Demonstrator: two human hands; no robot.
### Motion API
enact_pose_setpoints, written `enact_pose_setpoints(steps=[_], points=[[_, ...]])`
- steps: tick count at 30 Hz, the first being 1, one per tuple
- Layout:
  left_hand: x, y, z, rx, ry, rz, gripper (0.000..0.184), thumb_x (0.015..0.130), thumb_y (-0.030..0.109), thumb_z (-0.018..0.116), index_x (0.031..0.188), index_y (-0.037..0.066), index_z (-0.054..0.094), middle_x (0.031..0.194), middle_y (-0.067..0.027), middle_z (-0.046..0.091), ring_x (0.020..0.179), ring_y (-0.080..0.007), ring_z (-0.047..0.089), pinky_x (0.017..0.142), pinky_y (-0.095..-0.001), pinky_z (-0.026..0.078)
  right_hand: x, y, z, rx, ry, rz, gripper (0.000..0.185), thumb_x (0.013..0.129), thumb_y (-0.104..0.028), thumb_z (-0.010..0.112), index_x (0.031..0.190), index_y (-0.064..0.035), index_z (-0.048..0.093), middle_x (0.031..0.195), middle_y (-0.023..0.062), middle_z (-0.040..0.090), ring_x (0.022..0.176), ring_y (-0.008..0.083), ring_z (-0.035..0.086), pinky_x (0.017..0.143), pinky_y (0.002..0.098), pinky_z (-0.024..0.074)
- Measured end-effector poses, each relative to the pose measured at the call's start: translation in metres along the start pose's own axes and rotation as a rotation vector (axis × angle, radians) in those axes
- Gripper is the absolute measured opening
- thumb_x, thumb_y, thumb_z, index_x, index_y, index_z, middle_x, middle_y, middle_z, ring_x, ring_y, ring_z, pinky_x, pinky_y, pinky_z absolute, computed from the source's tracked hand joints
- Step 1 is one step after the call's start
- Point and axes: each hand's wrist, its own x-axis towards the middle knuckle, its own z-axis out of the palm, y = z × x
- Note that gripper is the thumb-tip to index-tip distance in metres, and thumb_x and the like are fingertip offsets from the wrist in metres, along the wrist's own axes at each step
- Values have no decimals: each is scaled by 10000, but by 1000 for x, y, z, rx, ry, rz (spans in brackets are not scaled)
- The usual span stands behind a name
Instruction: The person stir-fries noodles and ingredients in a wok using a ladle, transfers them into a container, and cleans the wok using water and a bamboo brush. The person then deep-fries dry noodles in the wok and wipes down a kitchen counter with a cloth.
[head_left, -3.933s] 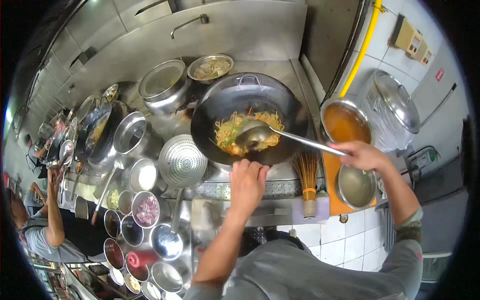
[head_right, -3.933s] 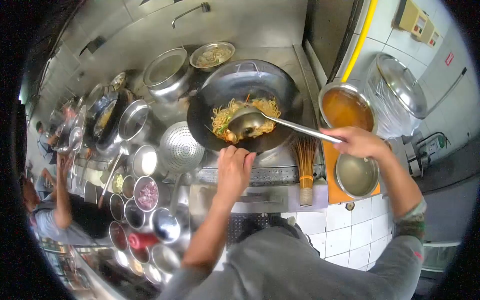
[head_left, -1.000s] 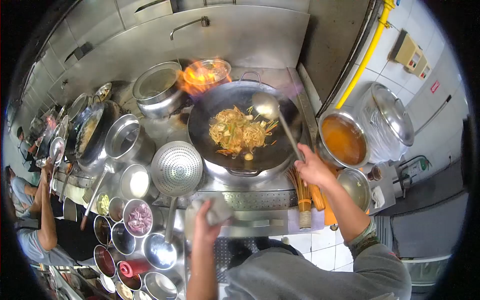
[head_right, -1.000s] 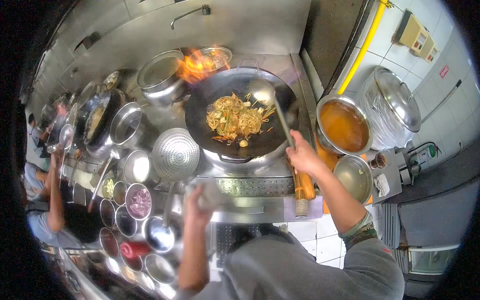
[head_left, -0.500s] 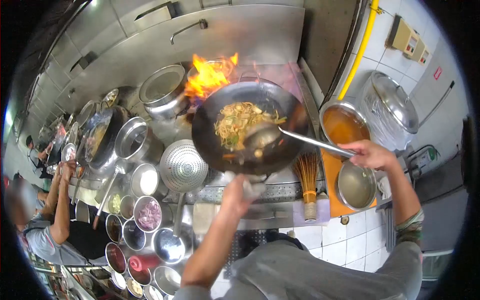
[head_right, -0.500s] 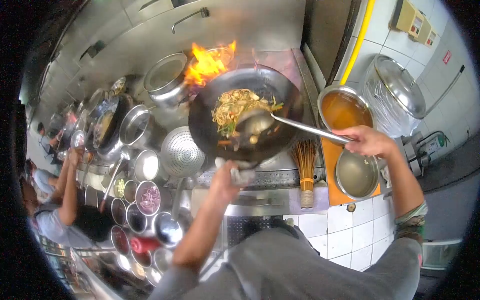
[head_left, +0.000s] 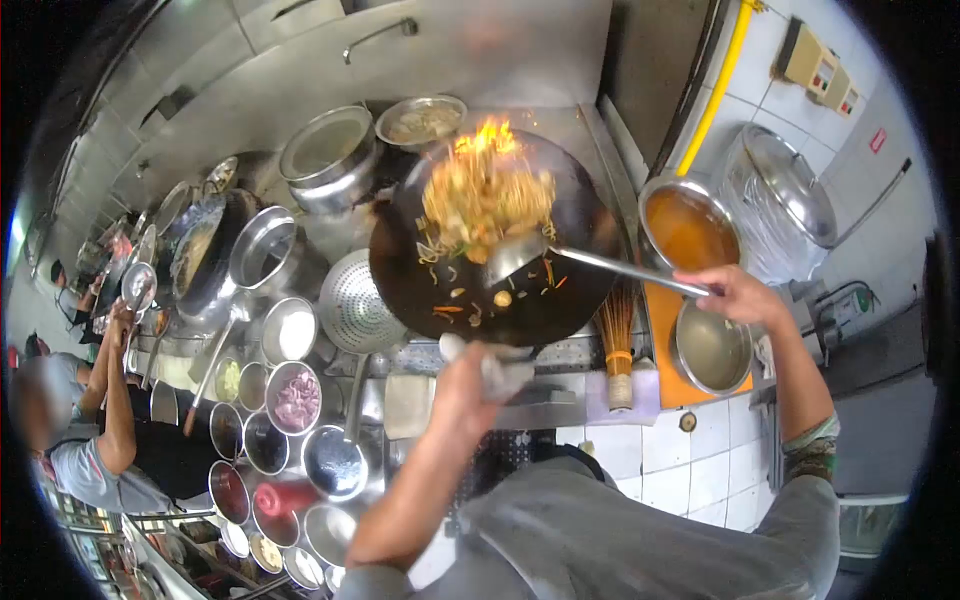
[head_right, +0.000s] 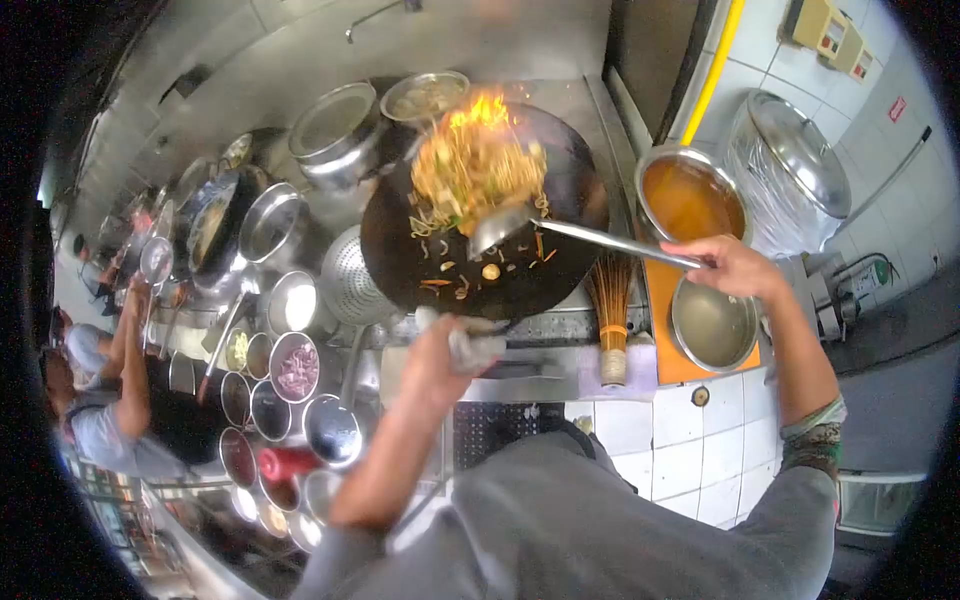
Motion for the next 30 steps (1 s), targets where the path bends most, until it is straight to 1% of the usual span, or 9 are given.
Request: enact_pose_setpoints(steps=[2,8,9,10,13,15,18,27,30], points=[[10,25,24,-16,52,17,232,919,198,433,1061,26,497,1019,-161,578,933,-330,605,839,-520,484,3,-18,-16,83,-307,429,528,810,-49,598,1315,-184,521,1078,151,641,903,307,630,813,371,497],[57,-43,-19,4,-120,110,291,875,127,469,1142,13,490,1093,-204,535,1019,-333,578,841,-490,535,30,-30,40,-424,98,277,507,844,-123,587,1319,-277,504,1038,164,643,908,372,615,796,438,502],[30,-64,-33,675,-214,543,304,878,109,445,1166,19,475,1105,-205,540,1007,-332,584,831,-496,543,16,-31,39,-430,121,281,507,844,-123,587,1319,-277,504,1038,164,643,908,372,615,796,438,502],[14,-60,-22,-25,-100,152,326,854,149,523,1169,66,537,1155,-206,548,1067,-344,559,841,-482,534,0,-28,38,-404,219,157,502,849,-118,585,1318,-282,509,1019,167,644,862,340,632,749,422,509],[9,-43,-25,645,-151,458,342,898,167,451,1225,66,467,1104,-203,574,1036,-346,571,817,-493,523,-44,-51,68,-170,264,268,497,857,-99,580,1315,-282,520,1005,167,648,799,251,657,676,367,509],[21,-8,8,-142,26,39,237,899,131,454,1082,-18,462,1029,-166,550,868,-324,614,772,-521,535,-60,-38,123,121,460,323,498,856,-67,576,1314,-257,529,1051,169,647,776,155,652,648,293,490],[52,10,18,-84,-51,39,220,899,147,464,1071,10,479,1020,-167,550,872,-334,601,788,-532,501,-56,-42,188,209,428,355,517,821,66,547,1323,-45,499,1288,142,568,949,191,637,806,285,493],[102,26,21,-28,42,-12,272,947,204,463,1189,92,410,1163,-162,490,1081,-361,518,897,-544,464,-34,-54,218,-1,480,422,570,855,13,567,1395,-80,410,1009,119,677,789,142,616,681,290,491],[100,28,14,-68,66,4,267,904,168,510,1149,99,430,1128,-134,481,1050,-343,509,906,-562,451,-41,-38,223,650,635,371,559,902,-29,519,1431,-112,356,1037,79,619,804,123,562,755,240,465]])
